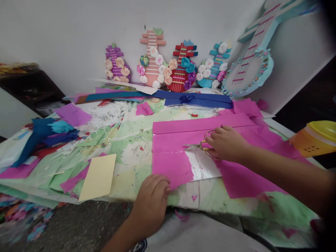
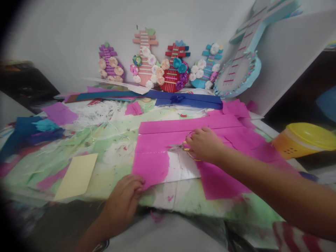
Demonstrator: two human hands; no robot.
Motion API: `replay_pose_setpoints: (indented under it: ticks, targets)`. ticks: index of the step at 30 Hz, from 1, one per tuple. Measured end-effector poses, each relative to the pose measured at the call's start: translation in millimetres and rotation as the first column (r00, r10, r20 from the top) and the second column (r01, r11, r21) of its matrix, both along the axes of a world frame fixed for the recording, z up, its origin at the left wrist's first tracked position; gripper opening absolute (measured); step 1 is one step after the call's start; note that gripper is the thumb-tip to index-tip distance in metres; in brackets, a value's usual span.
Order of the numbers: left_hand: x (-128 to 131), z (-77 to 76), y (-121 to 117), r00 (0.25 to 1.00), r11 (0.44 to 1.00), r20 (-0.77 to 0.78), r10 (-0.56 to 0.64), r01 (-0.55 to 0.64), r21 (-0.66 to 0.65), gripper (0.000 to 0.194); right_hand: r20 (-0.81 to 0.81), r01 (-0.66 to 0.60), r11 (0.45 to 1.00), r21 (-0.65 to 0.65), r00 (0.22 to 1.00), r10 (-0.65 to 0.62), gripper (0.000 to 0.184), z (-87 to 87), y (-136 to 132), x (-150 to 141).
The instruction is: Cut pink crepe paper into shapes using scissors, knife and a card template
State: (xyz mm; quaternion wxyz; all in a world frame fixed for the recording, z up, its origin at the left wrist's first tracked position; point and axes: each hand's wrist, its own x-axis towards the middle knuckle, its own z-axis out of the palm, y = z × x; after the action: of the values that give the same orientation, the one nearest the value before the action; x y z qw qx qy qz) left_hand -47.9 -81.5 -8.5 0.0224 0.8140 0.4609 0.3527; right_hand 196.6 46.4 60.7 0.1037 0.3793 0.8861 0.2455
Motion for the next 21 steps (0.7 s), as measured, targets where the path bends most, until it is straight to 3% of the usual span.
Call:
replay_pose_setpoints:
  ticks: [12, 21]
  targets:
    - [0.1, 7.2, 0.7, 1.000, 0.991, 0.013, -0.013, 0.011, 0.131, 0.015, 0.015, -0.055, 0.998, 0.007, 0.998, 0.055, 0.025, -3.8, 1.8, 3.1]
    - [3.0, -2.4, 0.6, 0.993, 0.981, -0.073, -0.092, 0.103, 0.166, 0.015, 0.029, -0.067, 0.997, -0.023, 0.997, 0.068, 0.022, -5.6, 5.0, 5.7]
